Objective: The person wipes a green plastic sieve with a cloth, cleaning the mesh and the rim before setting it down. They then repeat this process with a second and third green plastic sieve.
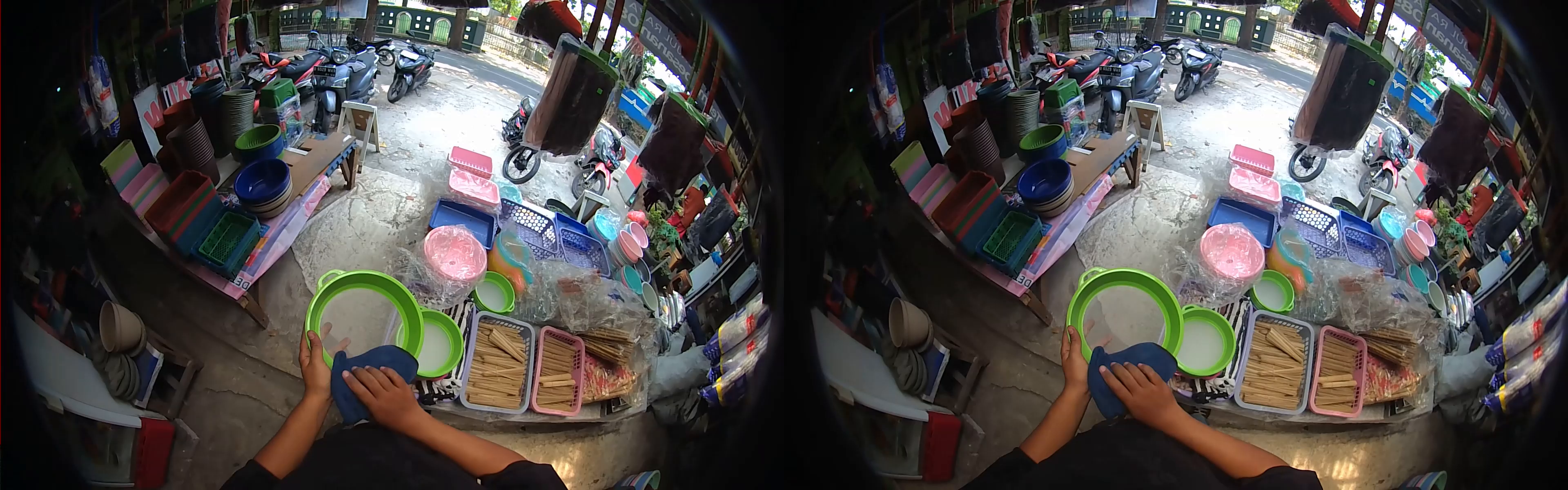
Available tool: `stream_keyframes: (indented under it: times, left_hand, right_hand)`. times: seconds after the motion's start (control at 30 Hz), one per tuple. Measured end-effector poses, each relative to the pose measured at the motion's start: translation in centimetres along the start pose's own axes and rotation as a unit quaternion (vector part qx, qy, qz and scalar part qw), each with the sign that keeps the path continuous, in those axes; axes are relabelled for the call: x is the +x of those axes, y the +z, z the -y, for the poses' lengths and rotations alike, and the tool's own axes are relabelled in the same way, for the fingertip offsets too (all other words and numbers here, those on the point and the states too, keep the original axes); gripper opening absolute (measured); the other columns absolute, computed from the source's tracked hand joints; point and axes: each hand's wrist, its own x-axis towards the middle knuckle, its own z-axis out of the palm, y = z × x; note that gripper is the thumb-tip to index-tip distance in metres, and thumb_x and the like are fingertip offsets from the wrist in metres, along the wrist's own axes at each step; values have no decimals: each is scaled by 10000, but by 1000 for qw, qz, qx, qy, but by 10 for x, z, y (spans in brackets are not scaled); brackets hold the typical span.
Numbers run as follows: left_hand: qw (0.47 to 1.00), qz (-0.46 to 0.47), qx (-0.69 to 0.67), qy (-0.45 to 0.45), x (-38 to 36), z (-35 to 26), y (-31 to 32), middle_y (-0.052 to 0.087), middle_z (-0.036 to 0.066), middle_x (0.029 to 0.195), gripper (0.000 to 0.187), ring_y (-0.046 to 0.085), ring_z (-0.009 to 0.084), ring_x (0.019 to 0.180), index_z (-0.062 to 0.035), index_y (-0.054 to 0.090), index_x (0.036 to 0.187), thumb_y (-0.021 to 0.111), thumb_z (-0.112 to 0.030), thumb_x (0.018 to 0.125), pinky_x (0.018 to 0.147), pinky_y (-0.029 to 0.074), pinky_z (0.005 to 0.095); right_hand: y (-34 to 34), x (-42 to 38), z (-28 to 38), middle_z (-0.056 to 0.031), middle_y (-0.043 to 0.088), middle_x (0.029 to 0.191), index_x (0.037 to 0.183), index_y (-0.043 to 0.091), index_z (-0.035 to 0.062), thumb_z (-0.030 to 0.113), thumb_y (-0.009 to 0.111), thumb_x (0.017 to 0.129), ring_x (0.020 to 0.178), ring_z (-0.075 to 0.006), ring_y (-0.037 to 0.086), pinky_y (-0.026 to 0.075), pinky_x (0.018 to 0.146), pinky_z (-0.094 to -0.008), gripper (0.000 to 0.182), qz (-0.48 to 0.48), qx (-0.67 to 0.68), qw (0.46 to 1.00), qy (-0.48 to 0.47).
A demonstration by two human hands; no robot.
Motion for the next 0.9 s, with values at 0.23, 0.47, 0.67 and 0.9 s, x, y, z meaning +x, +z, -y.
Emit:
stream_keyframes:
  times: [0.23,0.47,0.67,0.9]
  left_hand:
    - [989,66,5,-133,20,-59,-24,396,246,1479,643,616,451,1091,-112,312,1489,412,-539,1019,775,565,467]
    - [982,69,-91,-152,35,-55,-21,336,208,1531,628,479,426,1285,-155,254,1545,477,-361,996,988,424,554]
    - [996,86,-1,-23,-18,-18,20,406,222,1453,587,498,300,1264,-122,204,1538,458,-249,1025,1008,450,425]
    - [994,86,59,25,-11,-32,4,521,205,1348,502,567,264,1209,-37,279,1511,406,-184,1048,968,486,358]
  right_hand:
    - [-33,-10,-51,-30,626,1139,1366,557,175,169,525,881,1081,-175,604,432,1007,-368,486,5,13,994,-110]
    - [-34,4,-45,-43,657,1089,1185,641,122,158,560,864,1073,-188,621,406,1044,-388,334,-41,31,998,-40]
    - [-22,24,-13,-56,658,1103,1211,627,104,151,547,866,1052,-196,621,408,1009,-399,358,-71,45,993,88]
    - [-36,16,-35,-61,647,1144,1254,596,101,123,534,860,1100,-216,614,382,1043,-420,399,30,140,989,32]
